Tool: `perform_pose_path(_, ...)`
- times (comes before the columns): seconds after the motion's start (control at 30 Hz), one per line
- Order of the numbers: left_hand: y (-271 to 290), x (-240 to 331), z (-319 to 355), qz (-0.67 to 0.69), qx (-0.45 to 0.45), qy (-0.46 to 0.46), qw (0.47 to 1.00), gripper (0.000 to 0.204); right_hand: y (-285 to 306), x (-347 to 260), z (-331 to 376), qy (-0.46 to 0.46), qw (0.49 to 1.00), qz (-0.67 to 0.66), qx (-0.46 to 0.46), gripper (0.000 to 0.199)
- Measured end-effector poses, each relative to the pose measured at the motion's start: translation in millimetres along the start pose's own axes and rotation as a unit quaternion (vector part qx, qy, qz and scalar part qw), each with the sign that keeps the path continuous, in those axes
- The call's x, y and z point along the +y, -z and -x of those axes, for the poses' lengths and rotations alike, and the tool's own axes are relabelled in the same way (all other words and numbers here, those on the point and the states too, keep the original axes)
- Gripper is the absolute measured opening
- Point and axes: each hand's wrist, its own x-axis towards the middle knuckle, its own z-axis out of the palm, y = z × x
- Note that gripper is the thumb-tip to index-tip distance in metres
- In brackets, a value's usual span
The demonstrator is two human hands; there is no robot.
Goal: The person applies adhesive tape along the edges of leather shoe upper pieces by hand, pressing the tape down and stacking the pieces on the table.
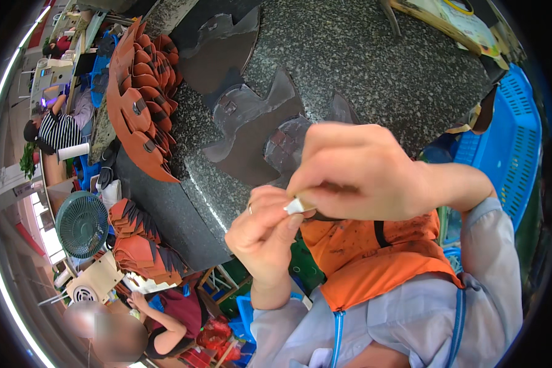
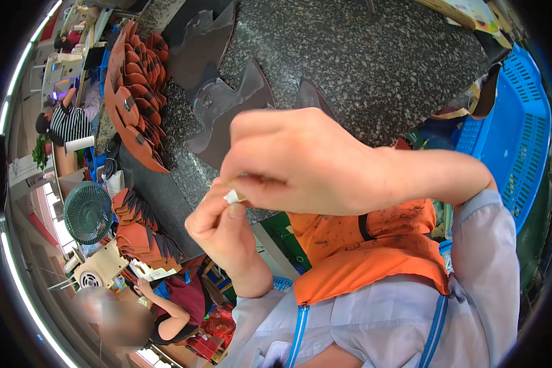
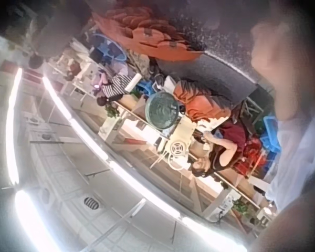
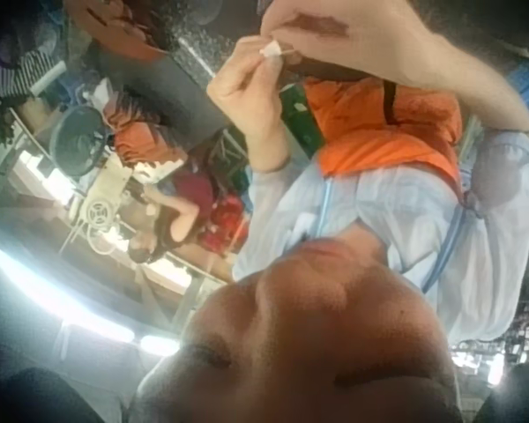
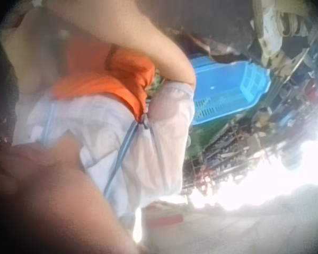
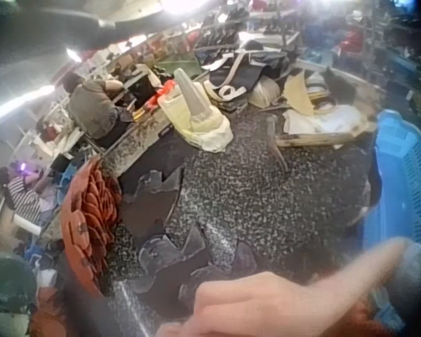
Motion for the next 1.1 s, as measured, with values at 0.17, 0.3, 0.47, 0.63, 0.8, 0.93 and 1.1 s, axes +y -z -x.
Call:
perform_pose_path(0.17, 10.5, -17.7, 2.8, 0.379, -0.004, 0.206, 0.902, 0.016, 4.0, -13.0, 6.5, -0.179, 0.8, -0.562, 0.107, 0.01)
perform_pose_path(0.3, 12.8, -26.9, 3.0, 0.334, -0.023, 0.171, 0.927, 0.017, 13.5, 8.7, 11.2, 0.072, 0.978, 0.194, 0.015, 0.024)
perform_pose_path(0.47, 12.5, -28.5, -17.4, -0.458, 0.024, 0.014, 0.889, 0.087, 34.1, 13.3, 8.0, -0.061, 0.97, 0.215, 0.092, 0.018)
perform_pose_path(0.63, 8.3, -46.0, -25.8, -0.513, -0.023, -0.054, 0.857, 0.062, 39.9, 5.4, -3.7, -0.194, 0.972, 0.06, -0.115, 0.023)
perform_pose_path(0.8, 7.1, -37.7, -33.2, 0.033, -0.062, 0.227, 0.971, 0.051, 33.9, 23.6, -17.1, -0.205, 0.952, 0.047, -0.223, 0.025)
perform_pose_path(0.93, 10.2, -24.9, -34.5, 0.046, -0.115, 0.224, 0.967, 0.064, 33.8, 26.7, -25.7, -0.222, 0.943, 0.051, -0.241, 0.023)
perform_pose_path(1.1, 9.7, -33.3, -31.3, -0.053, -0.089, 0.207, 0.973, 0.048, 28.9, 26.8, -22.9, -0.22, 0.946, 0.085, -0.224, 0.022)
